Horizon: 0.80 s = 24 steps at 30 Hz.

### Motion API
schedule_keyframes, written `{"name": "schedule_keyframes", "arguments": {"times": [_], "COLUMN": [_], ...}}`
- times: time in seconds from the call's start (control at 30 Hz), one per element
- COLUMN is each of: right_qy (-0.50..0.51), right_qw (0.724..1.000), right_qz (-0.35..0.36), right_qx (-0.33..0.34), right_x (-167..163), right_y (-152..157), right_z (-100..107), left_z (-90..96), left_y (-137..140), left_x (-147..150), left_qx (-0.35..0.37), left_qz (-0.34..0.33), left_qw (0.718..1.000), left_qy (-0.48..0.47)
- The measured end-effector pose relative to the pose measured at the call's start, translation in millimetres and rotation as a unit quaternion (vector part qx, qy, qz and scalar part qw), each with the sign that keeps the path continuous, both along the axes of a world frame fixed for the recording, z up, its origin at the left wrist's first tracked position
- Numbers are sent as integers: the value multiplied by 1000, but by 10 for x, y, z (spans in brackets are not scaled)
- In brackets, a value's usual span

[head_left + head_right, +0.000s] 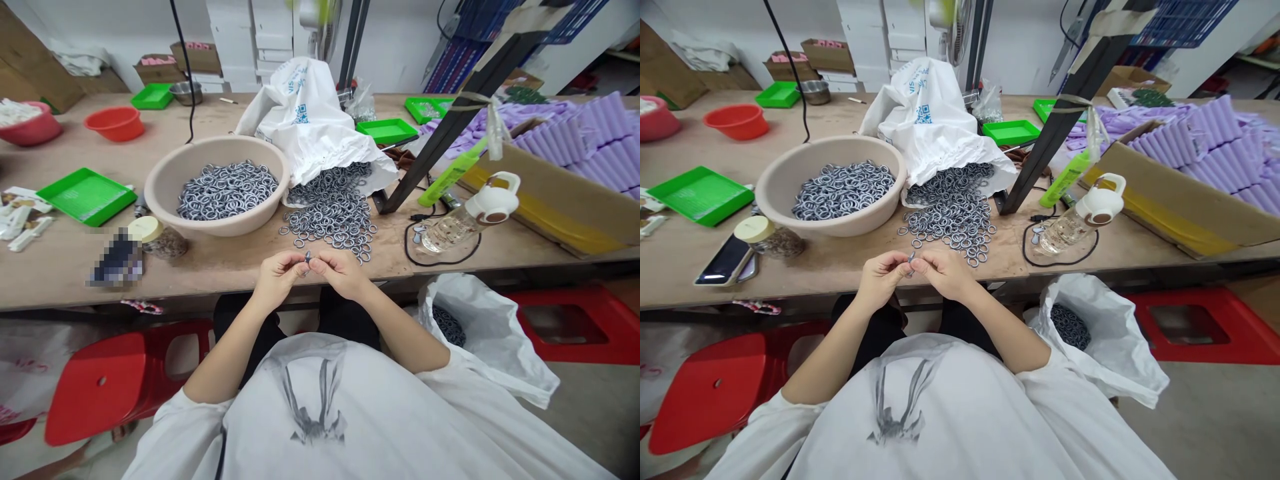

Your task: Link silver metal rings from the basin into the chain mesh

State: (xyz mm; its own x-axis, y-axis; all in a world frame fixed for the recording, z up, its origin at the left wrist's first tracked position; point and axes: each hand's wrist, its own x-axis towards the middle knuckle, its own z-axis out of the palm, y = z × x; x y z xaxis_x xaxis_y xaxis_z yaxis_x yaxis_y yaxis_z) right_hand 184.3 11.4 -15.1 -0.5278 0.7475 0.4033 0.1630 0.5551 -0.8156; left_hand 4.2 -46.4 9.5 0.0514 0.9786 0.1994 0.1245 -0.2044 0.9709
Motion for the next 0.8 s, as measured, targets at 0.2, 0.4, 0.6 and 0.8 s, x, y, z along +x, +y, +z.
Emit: {"name": "schedule_keyframes", "arguments": {"times": [0.2,0.4,0.6,0.8], "right_qy": [-156,-346,-433,-405], "right_qw": [969,929,893,905], "right_qz": [-170,-131,-114,-131], "right_qx": [-85,13,35,16], "right_x": [-16,-393,-600,-466], "right_y": [334,401,485,456], "right_z": [-217,-118,-233,-281], "left_z": [310,958,977,1474], "left_y": [109,973,1173,786], "left_x": [-220,-1067,-1288,-2012], "left_qx": [86,45,-73,118], "left_qz": [1,297,258,494], "left_qw": [986,829,788,816], "left_qy": [142,472,554,276]}}
